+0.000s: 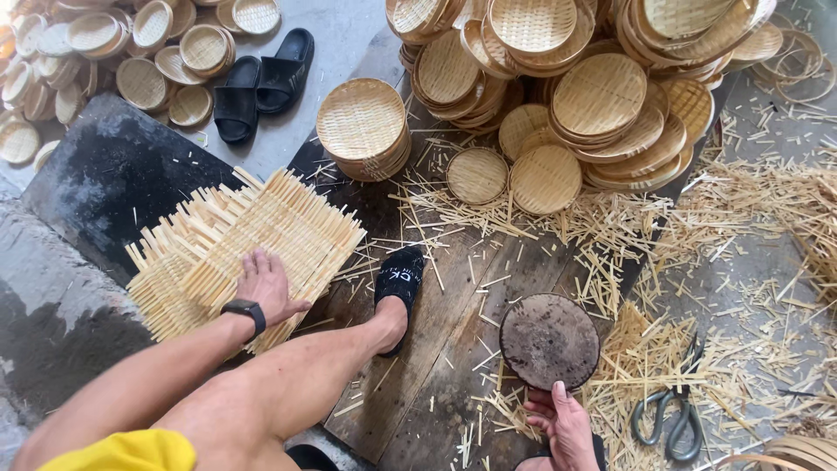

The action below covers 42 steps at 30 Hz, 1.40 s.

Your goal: The person sits on the floor assembling a woven bamboo tray. They trim excess bamboo strips from the edge of a woven bamboo mat with scissors, fit the mat into a round bamboo rim, press the rim down over the mat edges, and set the finished tray onto a stack of finished trays.

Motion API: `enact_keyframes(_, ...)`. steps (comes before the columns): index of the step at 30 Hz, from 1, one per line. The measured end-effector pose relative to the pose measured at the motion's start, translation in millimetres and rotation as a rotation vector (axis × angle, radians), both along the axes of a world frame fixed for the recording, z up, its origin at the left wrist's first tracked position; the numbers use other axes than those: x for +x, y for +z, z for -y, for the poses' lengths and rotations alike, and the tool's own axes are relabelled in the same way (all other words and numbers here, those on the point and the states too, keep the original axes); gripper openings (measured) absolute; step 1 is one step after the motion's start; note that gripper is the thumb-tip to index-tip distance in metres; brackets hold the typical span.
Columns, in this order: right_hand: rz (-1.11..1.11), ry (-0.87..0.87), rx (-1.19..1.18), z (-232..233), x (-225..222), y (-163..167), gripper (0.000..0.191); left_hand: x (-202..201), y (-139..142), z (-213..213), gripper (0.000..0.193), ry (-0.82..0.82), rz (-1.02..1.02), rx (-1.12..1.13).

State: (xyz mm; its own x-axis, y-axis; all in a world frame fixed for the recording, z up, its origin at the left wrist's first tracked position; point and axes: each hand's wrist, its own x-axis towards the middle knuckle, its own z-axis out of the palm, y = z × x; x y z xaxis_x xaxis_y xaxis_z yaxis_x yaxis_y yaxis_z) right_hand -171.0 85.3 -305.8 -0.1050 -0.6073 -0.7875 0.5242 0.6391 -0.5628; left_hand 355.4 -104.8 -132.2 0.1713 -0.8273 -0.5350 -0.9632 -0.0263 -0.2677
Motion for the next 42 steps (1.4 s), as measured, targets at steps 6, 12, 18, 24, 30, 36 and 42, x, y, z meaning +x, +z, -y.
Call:
enact_keyframes(6, -0.065, -0.030, -0.100, -22.1, -7.6, -0.7, 0.045, 17.0, -30.8, -21.7, 0.124, 0.112, -0.126, -0.126)
enact_keyframes(12, 0.002, -0.112, -0.196, -32.2, -15.5, -3.2, 0.041, 19.6, -13.4, -16.9, 0.074, 0.058, -0.195, 0.018)
enact_keyframes(18, 0.064, -0.142, -0.224, -40.5, -24.8, -8.7, 0.039, 2.3, 97.0, 13.1, 0.029, 0.021, -0.228, -0.331)
enact_keyframes(24, -0.097, -0.140, -0.306, -47.7, -26.3, -3.7, 0.048, -124.9, 189.2, 14.2, 0.014, -0.629, -0.401, -0.526)
enact_keyframes(30, 0.409, -0.266, -0.565, -27.0, -67.3, 24.1, 0.068, -291.3, 47.0, -48.5, 0.042, -1.197, -0.819, -0.310)
enact_keyframes(36, 0.015, -0.126, -0.363, 2.7, -91.2, 28.7, 0.047, -324.6, -90.4, -116.8, 0.058, -1.261, -0.581, -0.013)
enact_keyframes(42, -0.206, -0.060, -0.172, 17.5, -88.7, 25.8, 0.039, -306.0, -114.7, -99.0, 0.053, -1.294, -0.794, -0.056)
